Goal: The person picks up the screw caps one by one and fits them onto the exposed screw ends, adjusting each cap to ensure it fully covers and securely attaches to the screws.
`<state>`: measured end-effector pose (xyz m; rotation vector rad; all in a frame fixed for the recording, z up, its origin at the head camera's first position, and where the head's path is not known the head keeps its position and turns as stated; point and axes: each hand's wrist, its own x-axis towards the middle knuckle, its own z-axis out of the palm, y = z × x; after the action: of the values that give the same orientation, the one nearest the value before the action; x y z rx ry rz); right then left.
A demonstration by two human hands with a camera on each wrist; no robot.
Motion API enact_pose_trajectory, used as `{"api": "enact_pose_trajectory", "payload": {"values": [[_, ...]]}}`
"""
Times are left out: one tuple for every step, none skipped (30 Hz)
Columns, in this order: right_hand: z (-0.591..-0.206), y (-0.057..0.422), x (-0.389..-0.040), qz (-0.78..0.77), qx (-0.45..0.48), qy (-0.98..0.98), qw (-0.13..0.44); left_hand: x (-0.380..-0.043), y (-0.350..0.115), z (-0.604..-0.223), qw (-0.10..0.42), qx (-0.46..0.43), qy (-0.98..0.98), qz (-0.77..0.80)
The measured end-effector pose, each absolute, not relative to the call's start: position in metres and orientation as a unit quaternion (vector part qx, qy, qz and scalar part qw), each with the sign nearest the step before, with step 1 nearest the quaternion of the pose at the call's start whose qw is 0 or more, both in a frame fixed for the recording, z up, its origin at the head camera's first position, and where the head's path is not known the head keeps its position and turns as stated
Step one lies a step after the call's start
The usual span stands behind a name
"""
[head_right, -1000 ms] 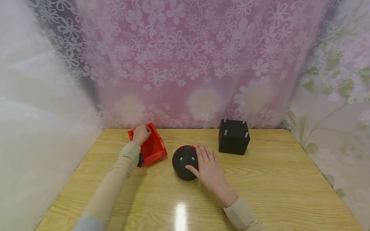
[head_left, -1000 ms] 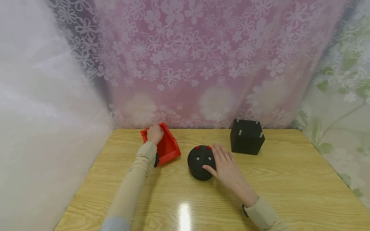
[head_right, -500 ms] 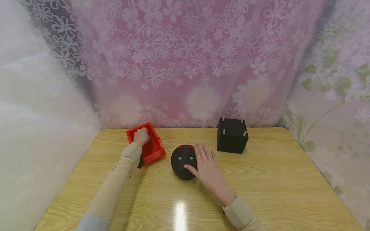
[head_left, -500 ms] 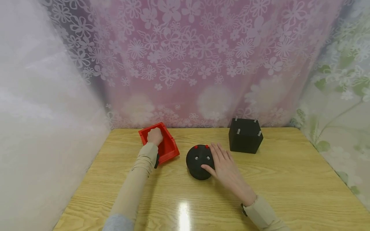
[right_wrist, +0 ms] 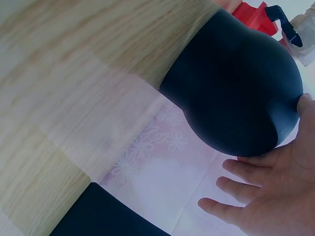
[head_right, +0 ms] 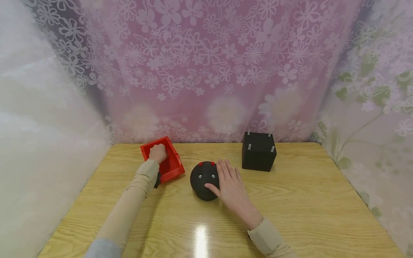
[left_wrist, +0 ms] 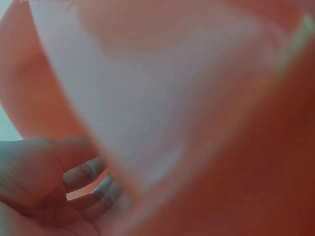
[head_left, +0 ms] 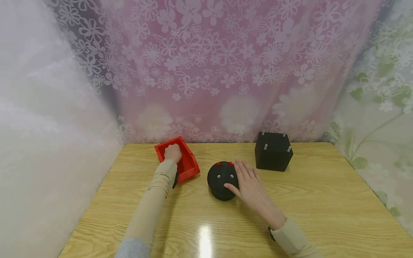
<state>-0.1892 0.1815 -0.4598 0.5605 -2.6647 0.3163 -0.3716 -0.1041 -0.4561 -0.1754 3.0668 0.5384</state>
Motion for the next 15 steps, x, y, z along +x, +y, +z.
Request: {"api": "enact_pose_trajectory", "payload": {"values": [[-0.459, 0.181, -0.189, 0.113, 0.200, -0.953, 0.196, -0.372, -0.104, -0.456, 0.011, -0.058, 0.983, 0.172], [-0.459, 0.181, -0.189, 0.113, 0.199, -0.954, 0.195, -0.371, -0.105, -0.455, 0.012, -0.060, 0.983, 0.174], [-0.459, 0.181, -0.189, 0.113, 0.199, -0.954, 0.193, -0.371, -0.105, -0.453, 0.014, -0.062, 0.983, 0.175], [-0.459, 0.181, -0.189, 0.113, 0.199, -0.954, 0.193, -0.370, -0.105, -0.451, 0.015, -0.063, 0.982, 0.175], [-0.459, 0.181, -0.189, 0.113, 0.199, -0.954, 0.193, -0.369, -0.105, -0.449, 0.018, -0.063, 0.982, 0.177], [-0.459, 0.181, -0.189, 0.115, 0.199, -0.954, 0.194, -0.368, -0.105, -0.446, 0.019, -0.062, 0.982, 0.178], [-0.459, 0.181, -0.189, 0.118, 0.200, -0.953, 0.196, -0.366, -0.105, -0.443, 0.020, -0.060, 0.982, 0.179], [-0.459, 0.181, -0.189, 0.119, 0.200, -0.952, 0.197, -0.365, -0.105, -0.440, 0.021, -0.058, 0.982, 0.181], [-0.459, 0.181, -0.189, 0.120, 0.201, -0.952, 0.198, -0.364, -0.105, -0.438, 0.021, -0.055, 0.982, 0.180], [-0.459, 0.181, -0.189, 0.121, 0.200, -0.952, 0.197, -0.363, -0.105, -0.436, 0.021, -0.052, 0.982, 0.181], [-0.458, 0.181, -0.188, 0.121, 0.200, -0.952, 0.195, -0.362, -0.105, -0.434, 0.022, -0.050, 0.982, 0.183], [-0.458, 0.181, -0.188, 0.122, 0.200, -0.952, 0.195, -0.361, -0.105, -0.432, 0.023, -0.048, 0.982, 0.183], [-0.458, 0.181, -0.188, 0.122, 0.199, -0.953, 0.192, -0.361, -0.105, -0.431, 0.026, -0.047, 0.982, 0.184], [-0.457, 0.181, -0.188, 0.121, 0.199, -0.954, 0.188, -0.360, -0.105, -0.430, 0.029, -0.045, 0.982, 0.183], [-0.457, 0.180, -0.188, 0.121, 0.199, -0.955, 0.186, -0.360, -0.106, -0.430, 0.032, -0.046, 0.981, 0.184]]}}
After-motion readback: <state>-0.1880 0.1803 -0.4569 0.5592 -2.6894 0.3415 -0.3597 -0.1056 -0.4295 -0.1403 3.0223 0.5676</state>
